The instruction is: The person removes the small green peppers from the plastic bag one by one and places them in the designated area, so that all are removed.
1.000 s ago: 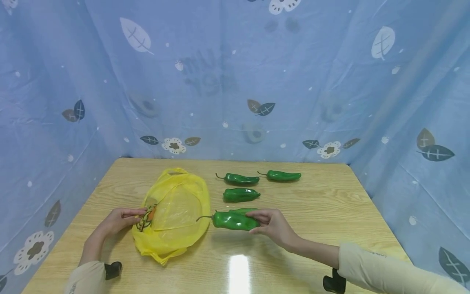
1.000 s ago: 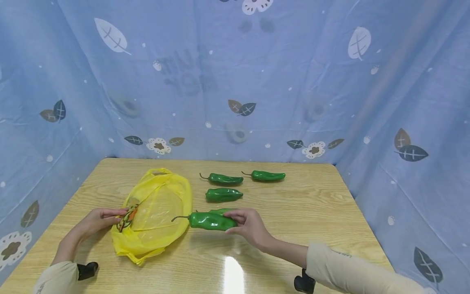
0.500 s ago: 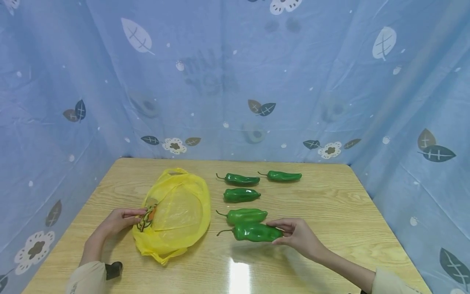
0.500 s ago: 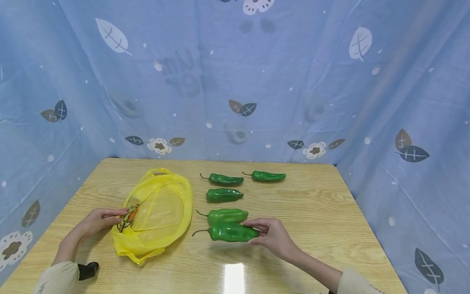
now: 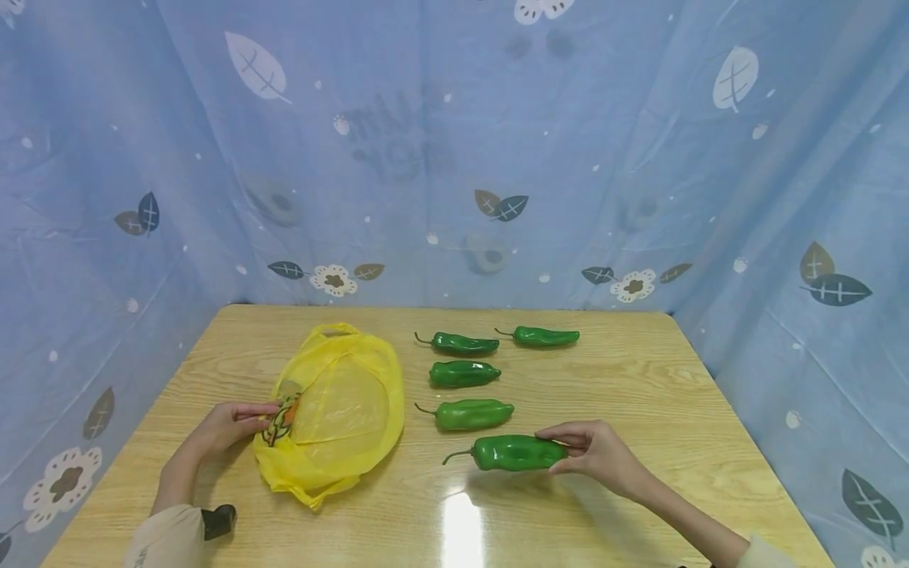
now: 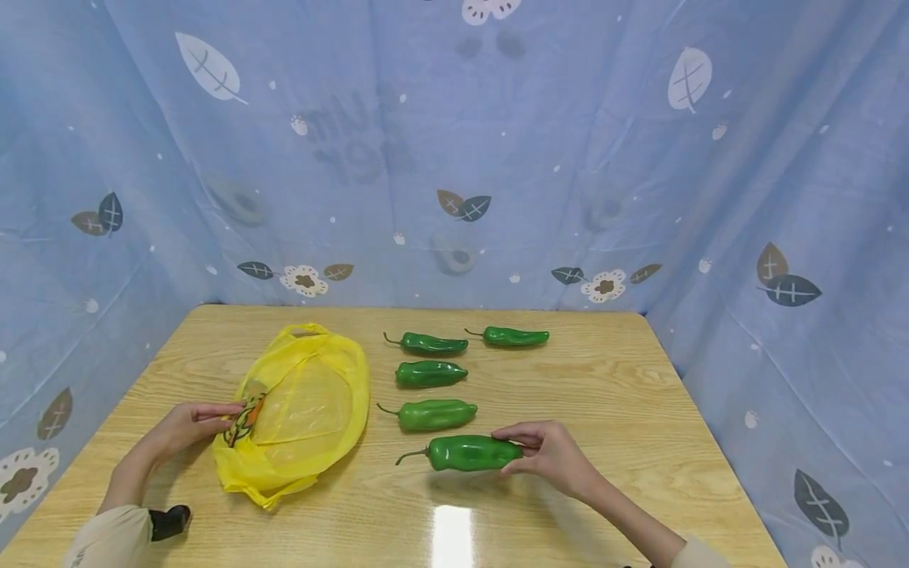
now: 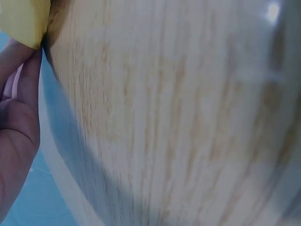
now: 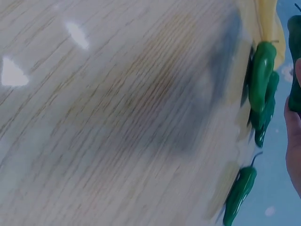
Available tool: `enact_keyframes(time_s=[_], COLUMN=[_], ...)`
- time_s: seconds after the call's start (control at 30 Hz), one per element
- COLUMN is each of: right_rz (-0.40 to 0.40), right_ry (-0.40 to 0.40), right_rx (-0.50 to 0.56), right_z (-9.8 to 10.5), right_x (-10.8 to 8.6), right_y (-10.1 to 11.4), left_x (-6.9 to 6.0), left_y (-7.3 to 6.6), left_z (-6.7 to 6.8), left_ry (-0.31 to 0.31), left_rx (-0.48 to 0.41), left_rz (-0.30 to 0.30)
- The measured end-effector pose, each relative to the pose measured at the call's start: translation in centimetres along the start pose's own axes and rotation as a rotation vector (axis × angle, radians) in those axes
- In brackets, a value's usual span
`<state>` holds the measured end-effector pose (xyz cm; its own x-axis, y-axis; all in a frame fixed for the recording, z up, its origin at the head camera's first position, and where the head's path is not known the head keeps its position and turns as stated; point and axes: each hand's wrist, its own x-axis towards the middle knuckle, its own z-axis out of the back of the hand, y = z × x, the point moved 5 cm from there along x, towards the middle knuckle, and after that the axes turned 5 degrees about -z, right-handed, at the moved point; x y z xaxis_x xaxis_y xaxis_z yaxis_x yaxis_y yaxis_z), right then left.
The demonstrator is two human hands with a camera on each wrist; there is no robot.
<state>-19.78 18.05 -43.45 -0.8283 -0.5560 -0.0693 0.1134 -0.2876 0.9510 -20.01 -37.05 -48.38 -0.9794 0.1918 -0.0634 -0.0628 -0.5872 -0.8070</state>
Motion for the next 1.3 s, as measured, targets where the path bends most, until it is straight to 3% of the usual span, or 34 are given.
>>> enact_keyframes(time_s=[0.33, 0.6, 1.03, 1.3], right_rz=[-0.005, -0.04, -0.034, -0.054], right_ry=[-0.028, -0.121, -0.195, -0.242], right_rx=[0.004, -0.046, -0.067, -0.077], right_z=[1.7, 3.6, 5.9, 7.8], right_x=[-0.5, -0.5, -0.4, 0.2], right_y=[-1.9, -3.2, -4.5, -5.1], left_x=[-0.1, 0.1, 0.1, 0.2], left_y=[-0.3, -0.1, 0.2, 0.3], left_z=[0.1, 0.2, 0.0, 0.1], left_ry=[0.007, -0.006, 0.006, -0.001], left_rx=[0.002, 0.003, -0.03, 0.01], left_rz=[-0.019, 0.006, -0.007, -0.002])
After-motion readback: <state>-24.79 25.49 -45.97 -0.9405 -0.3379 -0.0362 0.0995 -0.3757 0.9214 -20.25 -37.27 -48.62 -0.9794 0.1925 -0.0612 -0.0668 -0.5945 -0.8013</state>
